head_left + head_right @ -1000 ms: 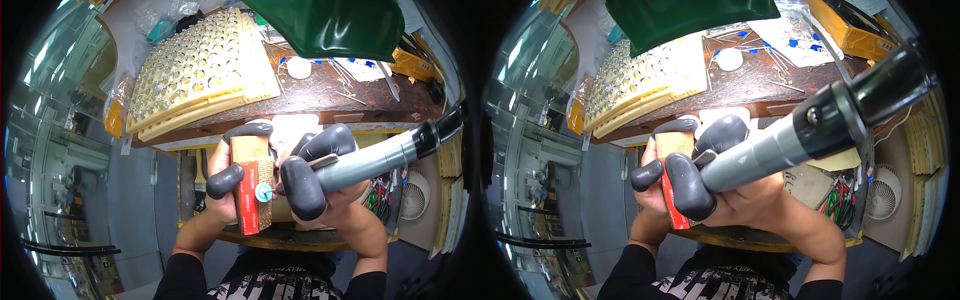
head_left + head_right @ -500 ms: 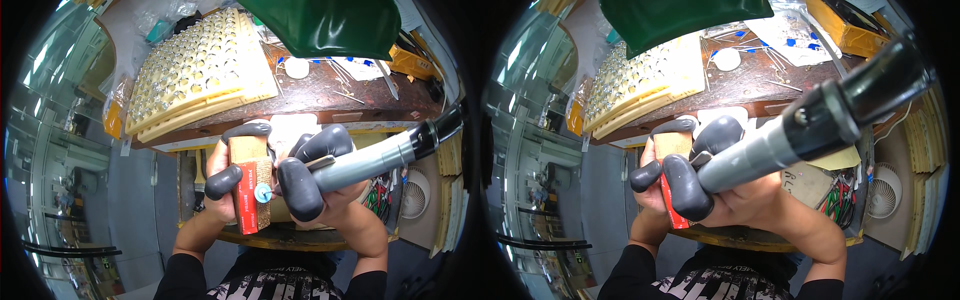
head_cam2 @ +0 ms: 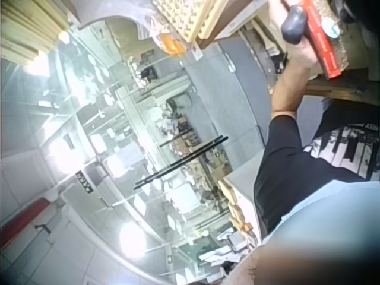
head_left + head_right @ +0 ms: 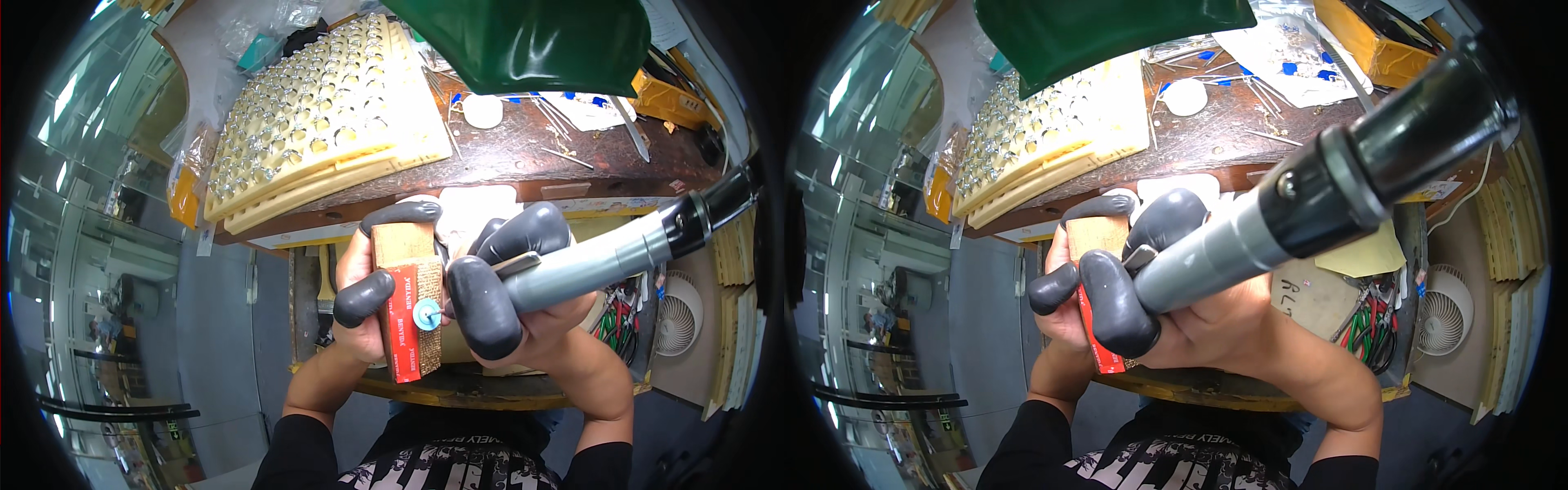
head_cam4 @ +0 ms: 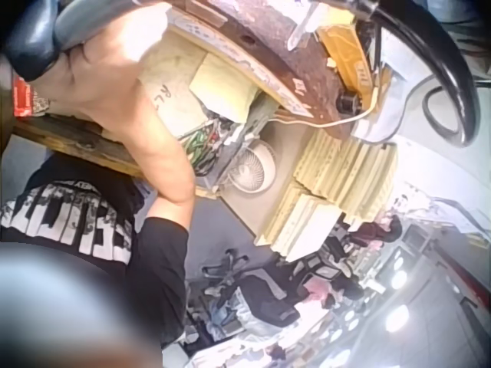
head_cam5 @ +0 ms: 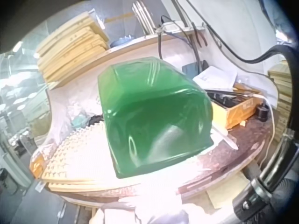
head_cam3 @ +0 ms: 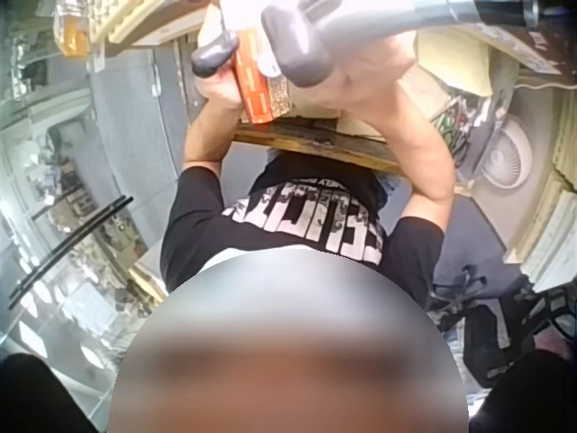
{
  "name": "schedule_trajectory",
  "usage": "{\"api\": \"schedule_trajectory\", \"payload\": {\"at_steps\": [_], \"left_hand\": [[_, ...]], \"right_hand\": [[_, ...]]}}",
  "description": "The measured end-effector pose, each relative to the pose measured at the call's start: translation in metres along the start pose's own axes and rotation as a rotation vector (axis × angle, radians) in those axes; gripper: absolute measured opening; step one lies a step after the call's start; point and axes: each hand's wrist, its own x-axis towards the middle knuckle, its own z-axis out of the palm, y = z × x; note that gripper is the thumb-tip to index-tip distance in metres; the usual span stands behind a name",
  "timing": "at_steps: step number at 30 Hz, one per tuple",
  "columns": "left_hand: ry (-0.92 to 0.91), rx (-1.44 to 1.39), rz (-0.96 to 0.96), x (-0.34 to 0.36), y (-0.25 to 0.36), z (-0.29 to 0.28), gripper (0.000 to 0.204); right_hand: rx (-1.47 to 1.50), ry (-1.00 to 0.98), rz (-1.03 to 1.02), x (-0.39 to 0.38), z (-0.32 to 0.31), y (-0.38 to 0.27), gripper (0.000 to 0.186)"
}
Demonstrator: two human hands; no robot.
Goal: Polishing a small blue jewelry component using a hand-held rotary tool at a workshop bench.
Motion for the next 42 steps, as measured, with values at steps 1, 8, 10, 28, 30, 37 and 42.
{"api": "schedule_trajectory", "payload": {"at_steps": [1, 8, 10, 28, 30, 37, 42], "left_hand": [[0.007, 0.009, -0.003, 0.0, 0.0, 0.0, 0.07], [0.005, 0.007, 0.016, 0.0, -0.002, -0.002, 0.07], [0.02, 0.005, -0.012, 0.001, -0.001, -0.001, 0.07], [-0.001, 0.018, -0.004, 0.001, -0.001, 0.0, 0.073], [-0.005, 0.016, -0.012, 0.001, -0.001, 0.0, 0.071], [0.004, -0.067, -0.043, 0.0, -0.001, 0.003, 0.067], [0.029, -0.064, -0.025, 0.0, -0.003, 0.002, 0.068]], "right_hand": [[-0.006, -0.019, 0.017, 0.001, -0.001, -0.001, 0.019], [-0.035, -0.043, 0.016, 0.001, -0.002, 0.0, 0.016], [-0.032, -0.047, 0.03, -0.001, -0.003, 0.0, 0.015], [-0.05, -0.031, -0.002, -0.001, -0.003, 0.003, 0.016], [-0.016, -0.032, -0.018, -0.002, -0.003, 0.004, 0.018], [0.042, -0.069, 0.092, -0.012, -0.003, -0.004, 0.028], [-0.039, -0.053, 0.003, 0.002, -0.002, -0.001, 0.029]]}}
